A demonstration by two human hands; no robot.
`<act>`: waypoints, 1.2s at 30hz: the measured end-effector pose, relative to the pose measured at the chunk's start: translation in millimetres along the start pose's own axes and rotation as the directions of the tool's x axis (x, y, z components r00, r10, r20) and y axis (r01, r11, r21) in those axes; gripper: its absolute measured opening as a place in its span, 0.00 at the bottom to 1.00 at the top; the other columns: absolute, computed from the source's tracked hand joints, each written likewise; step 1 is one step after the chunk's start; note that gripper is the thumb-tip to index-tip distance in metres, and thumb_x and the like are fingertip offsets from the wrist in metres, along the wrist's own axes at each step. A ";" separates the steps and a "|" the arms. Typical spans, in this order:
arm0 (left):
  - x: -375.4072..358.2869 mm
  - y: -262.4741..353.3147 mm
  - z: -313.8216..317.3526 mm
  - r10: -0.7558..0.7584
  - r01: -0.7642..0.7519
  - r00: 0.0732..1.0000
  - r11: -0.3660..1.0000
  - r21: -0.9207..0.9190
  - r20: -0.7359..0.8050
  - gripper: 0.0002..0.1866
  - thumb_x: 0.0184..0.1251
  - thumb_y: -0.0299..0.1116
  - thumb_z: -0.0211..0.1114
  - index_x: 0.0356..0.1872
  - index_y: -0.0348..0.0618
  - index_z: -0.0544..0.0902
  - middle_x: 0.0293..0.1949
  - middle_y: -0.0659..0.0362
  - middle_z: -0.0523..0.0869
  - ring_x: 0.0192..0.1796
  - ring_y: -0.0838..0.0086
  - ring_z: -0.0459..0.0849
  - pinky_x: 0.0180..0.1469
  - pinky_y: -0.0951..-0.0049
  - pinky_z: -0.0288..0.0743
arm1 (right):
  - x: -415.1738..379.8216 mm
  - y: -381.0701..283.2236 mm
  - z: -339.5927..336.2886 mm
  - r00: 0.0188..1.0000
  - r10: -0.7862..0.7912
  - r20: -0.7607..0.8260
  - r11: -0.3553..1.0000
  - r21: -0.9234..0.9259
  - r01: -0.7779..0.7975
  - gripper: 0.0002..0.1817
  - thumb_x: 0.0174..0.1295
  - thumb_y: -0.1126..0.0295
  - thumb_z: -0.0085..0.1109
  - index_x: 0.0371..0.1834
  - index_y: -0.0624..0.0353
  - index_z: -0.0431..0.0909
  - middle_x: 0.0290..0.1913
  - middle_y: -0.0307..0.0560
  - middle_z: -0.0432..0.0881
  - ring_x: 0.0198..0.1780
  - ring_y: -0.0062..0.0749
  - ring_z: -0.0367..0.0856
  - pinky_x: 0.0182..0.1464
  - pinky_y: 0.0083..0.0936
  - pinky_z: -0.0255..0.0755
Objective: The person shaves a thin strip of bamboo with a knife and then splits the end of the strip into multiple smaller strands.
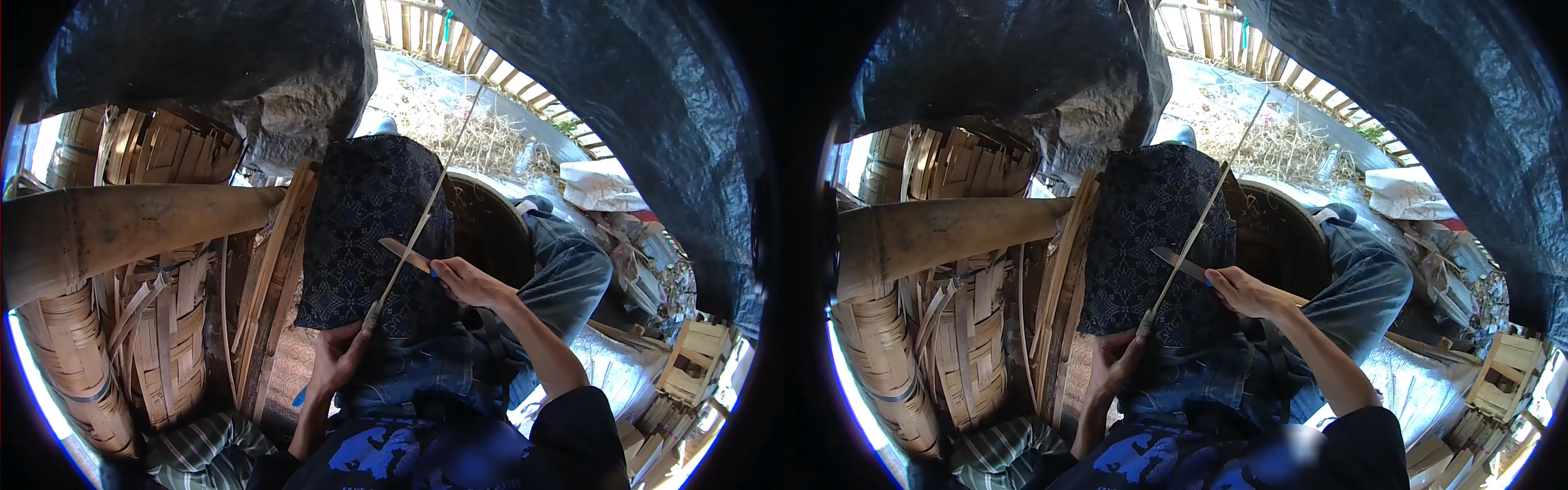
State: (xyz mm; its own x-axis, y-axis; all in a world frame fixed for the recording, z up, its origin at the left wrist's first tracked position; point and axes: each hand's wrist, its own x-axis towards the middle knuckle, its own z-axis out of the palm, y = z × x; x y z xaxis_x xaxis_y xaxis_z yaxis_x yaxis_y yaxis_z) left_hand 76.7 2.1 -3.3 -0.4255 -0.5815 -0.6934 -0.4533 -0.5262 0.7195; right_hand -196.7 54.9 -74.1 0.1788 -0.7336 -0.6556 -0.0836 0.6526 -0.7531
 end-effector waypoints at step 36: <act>-4.7 6.3 12.1 -0.039 0.041 0.999 0.991 -0.128 0.013 0.12 0.70 0.34 0.60 0.45 0.36 0.83 0.21 0.74 0.73 0.20 0.92 0.62 0.22 0.87 0.52 | -22.2 -13.3 24.6 0.900 -0.383 -0.209 0.912 -0.239 0.332 0.23 0.74 0.55 0.38 0.29 0.63 0.72 0.15 0.39 0.66 0.15 0.22 0.61 0.18 0.25 0.56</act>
State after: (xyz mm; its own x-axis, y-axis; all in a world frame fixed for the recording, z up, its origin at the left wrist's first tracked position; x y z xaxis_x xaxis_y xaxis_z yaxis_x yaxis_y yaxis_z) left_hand 66.3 9.0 4.0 -0.4177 -0.5522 -0.7215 -0.3659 -0.6246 0.6899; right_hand -175.5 67.2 -48.1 -0.0115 -0.9496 -0.3133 -0.2515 0.3060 -0.9182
